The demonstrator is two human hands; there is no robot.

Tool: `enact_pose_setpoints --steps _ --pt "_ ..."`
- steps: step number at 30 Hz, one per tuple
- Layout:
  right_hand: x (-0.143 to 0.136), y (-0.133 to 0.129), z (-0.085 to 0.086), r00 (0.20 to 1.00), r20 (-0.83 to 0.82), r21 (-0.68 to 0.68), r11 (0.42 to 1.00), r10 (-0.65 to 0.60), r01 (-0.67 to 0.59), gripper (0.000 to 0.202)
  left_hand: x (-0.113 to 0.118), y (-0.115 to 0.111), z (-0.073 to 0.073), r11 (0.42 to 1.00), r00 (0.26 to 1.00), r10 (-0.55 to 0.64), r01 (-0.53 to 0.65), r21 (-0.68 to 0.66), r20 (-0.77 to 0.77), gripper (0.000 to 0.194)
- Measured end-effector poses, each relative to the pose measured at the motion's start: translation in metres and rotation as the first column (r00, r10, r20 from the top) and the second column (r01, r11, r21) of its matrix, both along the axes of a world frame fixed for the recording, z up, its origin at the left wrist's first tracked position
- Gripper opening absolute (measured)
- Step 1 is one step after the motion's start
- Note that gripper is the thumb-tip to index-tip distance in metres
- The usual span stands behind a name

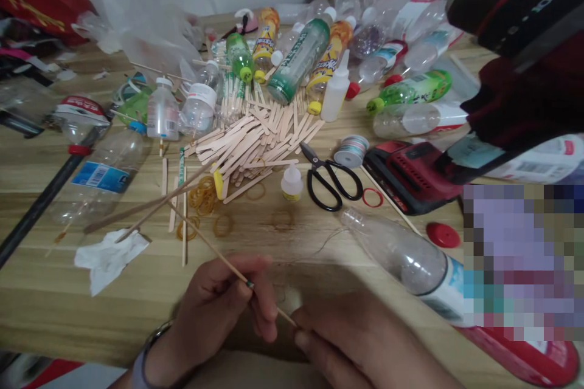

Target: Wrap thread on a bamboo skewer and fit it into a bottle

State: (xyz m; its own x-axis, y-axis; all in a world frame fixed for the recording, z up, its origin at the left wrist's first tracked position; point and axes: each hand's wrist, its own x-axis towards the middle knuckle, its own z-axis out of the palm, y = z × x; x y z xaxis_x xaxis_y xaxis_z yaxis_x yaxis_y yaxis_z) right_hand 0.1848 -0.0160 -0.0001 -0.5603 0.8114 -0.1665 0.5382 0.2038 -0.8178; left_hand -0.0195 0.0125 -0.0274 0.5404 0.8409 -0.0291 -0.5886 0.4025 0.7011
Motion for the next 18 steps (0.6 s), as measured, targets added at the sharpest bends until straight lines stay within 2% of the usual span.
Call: enact_pose_setpoints --steps 2,4,6,8,10,13,18 --pt "0.004 0.006 0.005 1.0 0.007 -0.014 1.0 0.026 -0.026 0.019 0.001 -0.002 0.001 1.0 1.0 -0.008 0.008 -0.008 -0.001 0.022" --pt "0.006 0.015 0.011 1.0 0.002 0.058 0.998 0.008 -0.008 0.021 0.002 -0.004 0.0 0.999 1.0 -0.021 0.022 -0.032 0.02 0.018" --pt "0.004 0.026 0.019 0.996 -0.015 0.185 0.979 -0.084 0.086 0.02 0.002 -0.006 0.0 0.998 0.997 -0.04 0.043 -0.052 0.063 0.014" --pt "-0.002 0.037 0.024 0.98 -0.061 0.292 0.936 -0.188 0.197 0.017 0.003 -0.007 -0.001 0.995 0.993 -0.067 0.074 -0.072 0.093 0.01" --pt "-0.01 0.045 0.027 0.967 -0.112 0.348 0.903 -0.227 0.252 0.015 0.003 -0.008 -0.002 0.992 0.99 -0.089 0.098 -0.082 0.112 0.007" --pt "-0.021 0.054 0.027 0.967 -0.158 0.34 0.908 -0.2 0.244 0.015 0.003 -0.007 -0.003 0.99 0.989 -0.093 0.104 -0.097 0.113 0.007" --pt "-0.026 0.055 0.025 0.969 -0.209 0.224 0.958 -0.135 0.182 0.017 0.004 -0.007 -0.002 0.989 0.992 -0.1 0.108 -0.105 0.08 0.011"
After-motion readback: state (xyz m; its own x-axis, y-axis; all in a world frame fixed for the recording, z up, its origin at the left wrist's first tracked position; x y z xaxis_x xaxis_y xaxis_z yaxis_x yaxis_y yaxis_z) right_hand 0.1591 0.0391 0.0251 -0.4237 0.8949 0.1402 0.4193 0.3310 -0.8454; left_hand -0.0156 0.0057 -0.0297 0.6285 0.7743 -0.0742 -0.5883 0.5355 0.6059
